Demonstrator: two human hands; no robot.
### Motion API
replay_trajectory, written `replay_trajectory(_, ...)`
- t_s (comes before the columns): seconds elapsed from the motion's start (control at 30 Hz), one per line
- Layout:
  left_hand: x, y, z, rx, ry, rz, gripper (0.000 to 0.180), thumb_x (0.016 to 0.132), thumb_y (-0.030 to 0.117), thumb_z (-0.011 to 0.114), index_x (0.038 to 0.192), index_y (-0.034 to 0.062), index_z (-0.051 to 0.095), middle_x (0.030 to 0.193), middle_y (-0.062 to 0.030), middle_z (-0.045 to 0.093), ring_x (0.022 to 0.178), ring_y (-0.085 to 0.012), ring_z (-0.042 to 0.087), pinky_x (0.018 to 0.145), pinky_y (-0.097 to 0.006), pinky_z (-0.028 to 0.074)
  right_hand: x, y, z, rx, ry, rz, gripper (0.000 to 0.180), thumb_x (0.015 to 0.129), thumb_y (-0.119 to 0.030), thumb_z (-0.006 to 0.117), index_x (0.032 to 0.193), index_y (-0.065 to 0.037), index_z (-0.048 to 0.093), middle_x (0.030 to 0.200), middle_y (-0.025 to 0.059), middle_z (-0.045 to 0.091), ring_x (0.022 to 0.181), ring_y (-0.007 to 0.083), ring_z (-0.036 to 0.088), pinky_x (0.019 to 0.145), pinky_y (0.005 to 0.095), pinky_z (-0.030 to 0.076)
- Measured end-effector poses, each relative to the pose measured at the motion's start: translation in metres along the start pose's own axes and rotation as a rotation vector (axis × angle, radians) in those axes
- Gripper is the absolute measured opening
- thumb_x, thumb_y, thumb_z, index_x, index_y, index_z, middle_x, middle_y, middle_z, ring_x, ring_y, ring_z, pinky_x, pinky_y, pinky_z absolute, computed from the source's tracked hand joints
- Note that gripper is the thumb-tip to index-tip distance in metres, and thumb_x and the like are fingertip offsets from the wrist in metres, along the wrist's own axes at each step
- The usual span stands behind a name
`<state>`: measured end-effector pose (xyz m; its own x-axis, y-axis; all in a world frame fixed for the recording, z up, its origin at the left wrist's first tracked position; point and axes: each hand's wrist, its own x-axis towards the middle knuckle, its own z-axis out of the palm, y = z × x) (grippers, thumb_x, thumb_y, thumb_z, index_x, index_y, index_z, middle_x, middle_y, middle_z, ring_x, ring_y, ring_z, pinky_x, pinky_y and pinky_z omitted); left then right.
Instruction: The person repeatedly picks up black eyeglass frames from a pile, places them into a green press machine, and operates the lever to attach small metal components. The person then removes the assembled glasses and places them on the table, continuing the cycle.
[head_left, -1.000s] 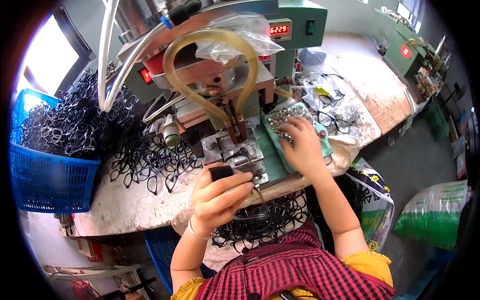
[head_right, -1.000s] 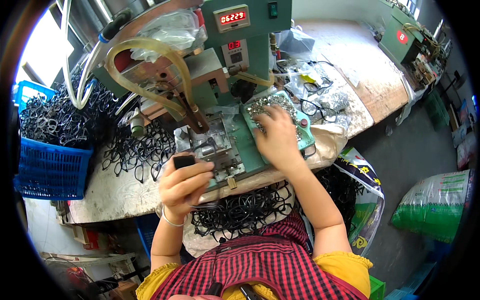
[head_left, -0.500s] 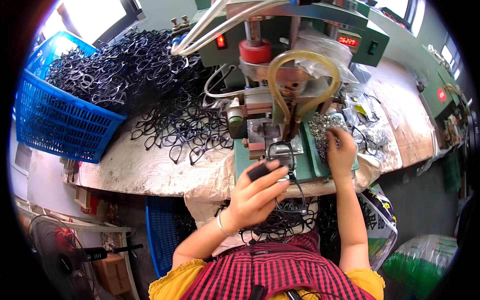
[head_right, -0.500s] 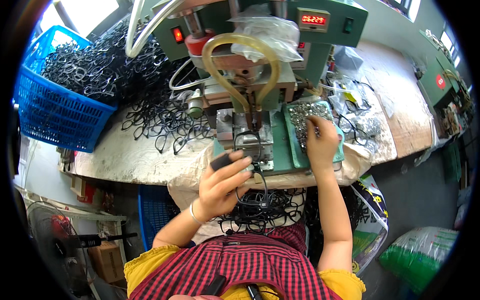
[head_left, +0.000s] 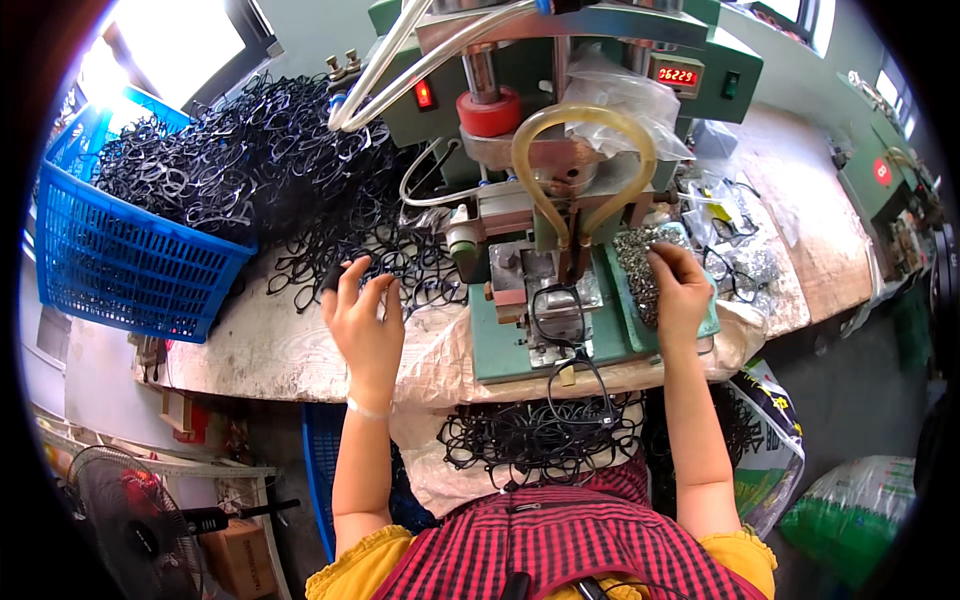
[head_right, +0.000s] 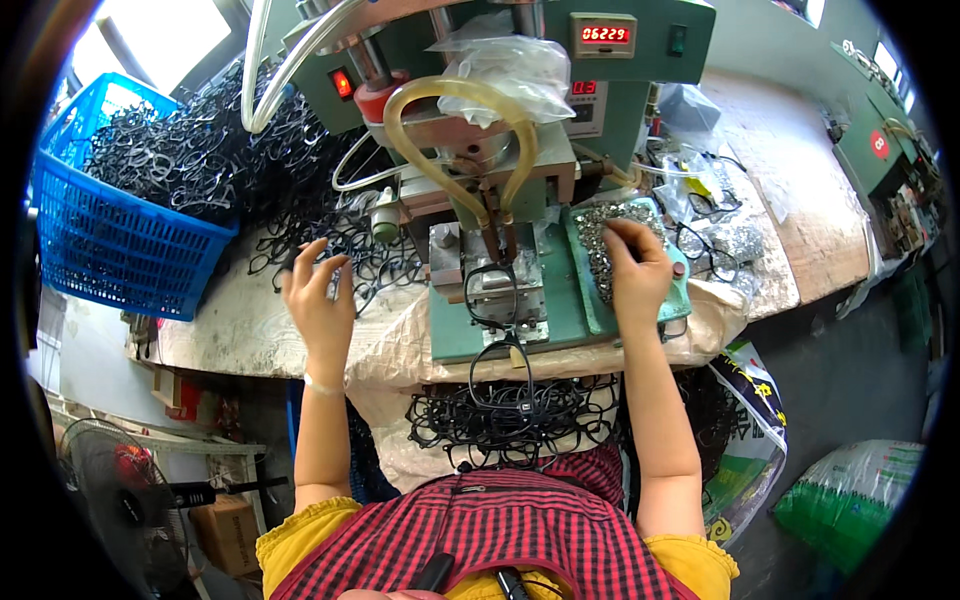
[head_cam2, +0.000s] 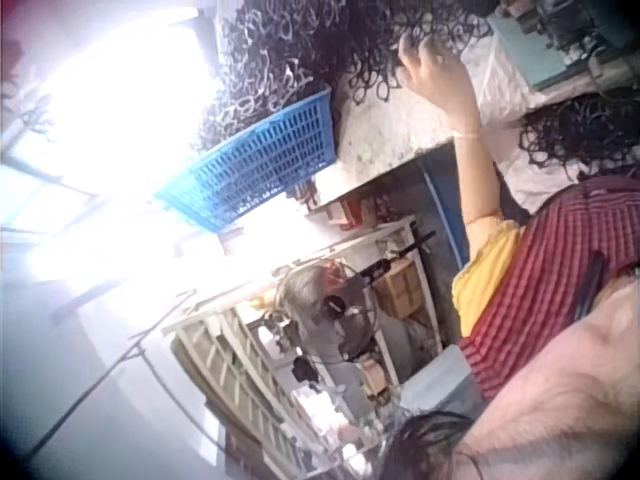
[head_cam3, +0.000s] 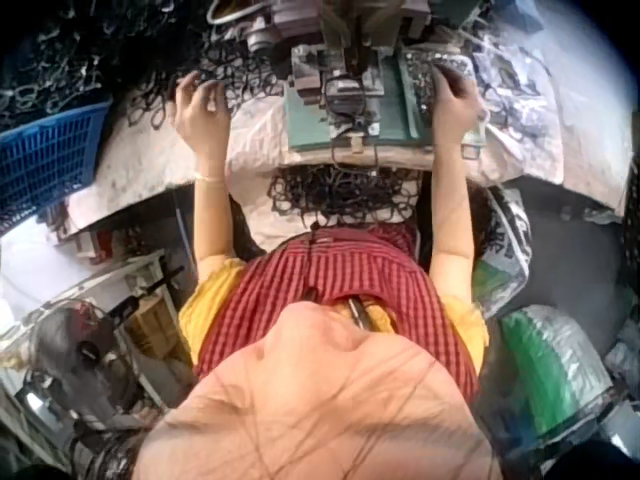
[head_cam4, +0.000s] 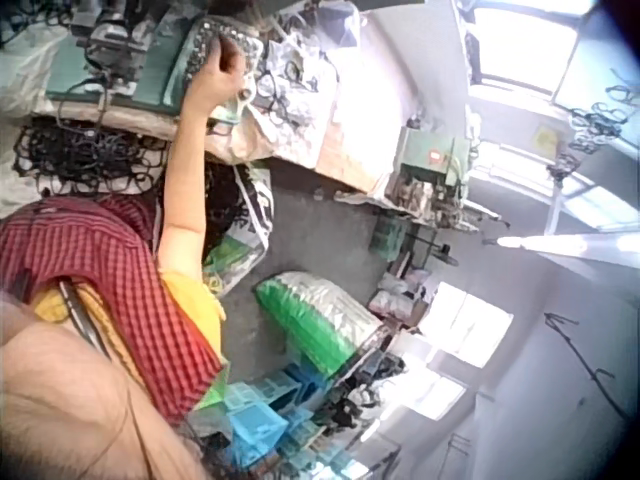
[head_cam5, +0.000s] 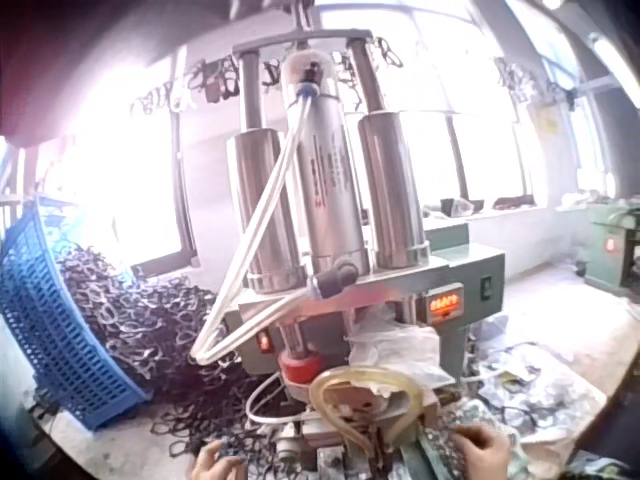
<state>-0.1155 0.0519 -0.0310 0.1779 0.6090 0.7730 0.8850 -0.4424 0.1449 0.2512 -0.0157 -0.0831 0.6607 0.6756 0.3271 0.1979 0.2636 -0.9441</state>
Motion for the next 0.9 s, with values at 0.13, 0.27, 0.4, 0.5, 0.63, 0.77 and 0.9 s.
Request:
replay_trajectory(0.13, -0.032, -0.035, 0.087, 0.137, -0.233, -0.138, 0.021, 0.082, 0.025, 0.079, 0.09, 0.0066, 0.075, 0.126, -0.0162, 0.066, 0.106, -0.0389, 0.058, 0.095, -0.043, 0.044, -0.009, -0.005, -0.008, -0.227, 0.025, -0.139, 0.013, 0.088, -0.004, 0.072, 0.1, -0.001, 0.076, 0.093, 0.01, 0.076, 0.089, 0.0187, 0.07, 0.084, 0.0299, 0.052)
replay_trajectory(0.27, -0.064, -0.044, 0.095, 0.072, -0.145, -0.137, 0.013, 0.084, 0.015, 0.073, 0.086, 0.0032, 0.07, 0.133, -0.0209, 0.061, 0.11, -0.0416, 0.056, 0.099, -0.047, 0.041, -0.029, -0.002, -0.053, -0.453, 0.168, -0.264, 0.01, 0.083, 0.0, 0.074, 0.093, -0.002, 0.076, 0.092, 0.0107, 0.074, 0.089, 0.0235, 0.069, 0.083, 0.0329, 0.051)
replay_trajectory(0.4, -0.067, -0.05, 0.066, -0.056, -0.06, -0.231, 0.01, 0.095, 0.01, 0.065, 0.099, 0.0015, 0.065, 0.098, -0.0132, 0.069, 0.091, -0.0273, 0.063, 0.082, -0.037, 0.047, -0.048, -0.01, -0.08, -0.449, 0.16, -0.191, 0.011, 0.083, 0.001, 0.075, 0.093, -0.002, 0.075, 0.092, 0.0091, 0.074, 0.087, 0.0216, 0.069, 0.08, 0.0323, 0.052)
replay_trajectory(0.5, -0.065, -0.053, 0.054, -0.348, 0.183, -0.428, 0.015, 0.103, 0.016, 0.061, 0.098, 0.0031, 0.056, 0.078, -0.0018, 0.056, 0.063, -0.0097, 0.049, 0.055, -0.024, 0.038, -0.052, -0.04, -0.052, -0.303, 0.001, -0.177, 0.011, 0.082, 0.0, 0.075, 0.093, -0.001, 0.075, 0.091, 0.0082, 0.073, 0.086, 0.0197, 0.069, 0.079, 0.0316, 0.052)
replay_trajectory(0.63, -0.037, -0.028, 0.06, -0.927, 0.102, -0.651, 0.014, 0.103, 0.012, 0.059, 0.095, 0.008, 0.049, 0.074, 0.0049, 0.046, 0.063, -0.0028, 0.042, 0.053, -0.021, 0.037, -0.029, -0.075, 0.002, -0.149, -0.246, -0.282, 0.011, 0.083, 0.002, 0.071, 0.093, 0.0, 0.072, 0.089, 0.0078, 0.072, 0.086, 0.0183, 0.069, 0.08, 0.0307, 0.052)
replay_trajectory(0.77, -0.055, -0.009, 0.073, -1.022, -0.032, -0.757, 0.014, 0.099, 0.007, 0.06, 0.093, 0.0082, 0.048, 0.078, 0.0024, 0.05, 0.067, -0.0049, 0.047, 0.056, -0.02, 0.042, -0.026, -0.071, 0.041, 0.144, -0.254, -0.139, 0.018, 0.083, 0.003, 0.071, 0.1, 0.001, 0.067, 0.093, 0.0066, 0.071, 0.09, 0.0151, 0.069, 0.083, 0.0284, 0.052)
replay_trajectory(0.9, -0.062, 0.013, 0.053, -1.165, -0.006, -0.722, 0.012, 0.104, 0.011, 0.058, 0.11, 0.0016, 0.062, 0.092, -0.0041, 0.063, 0.079, -0.0102, 0.058, 0.074, -0.025, 0.05, -0.043, -0.068, 0.049, 0.221, -0.214, -0.085, 0.026, 0.084, 0.003, 0.071, 0.109, 0.002, 0.062, 0.097, 0.0061, 0.07, 0.092, 0.0142, 0.069, 0.085, 0.028, 0.053)
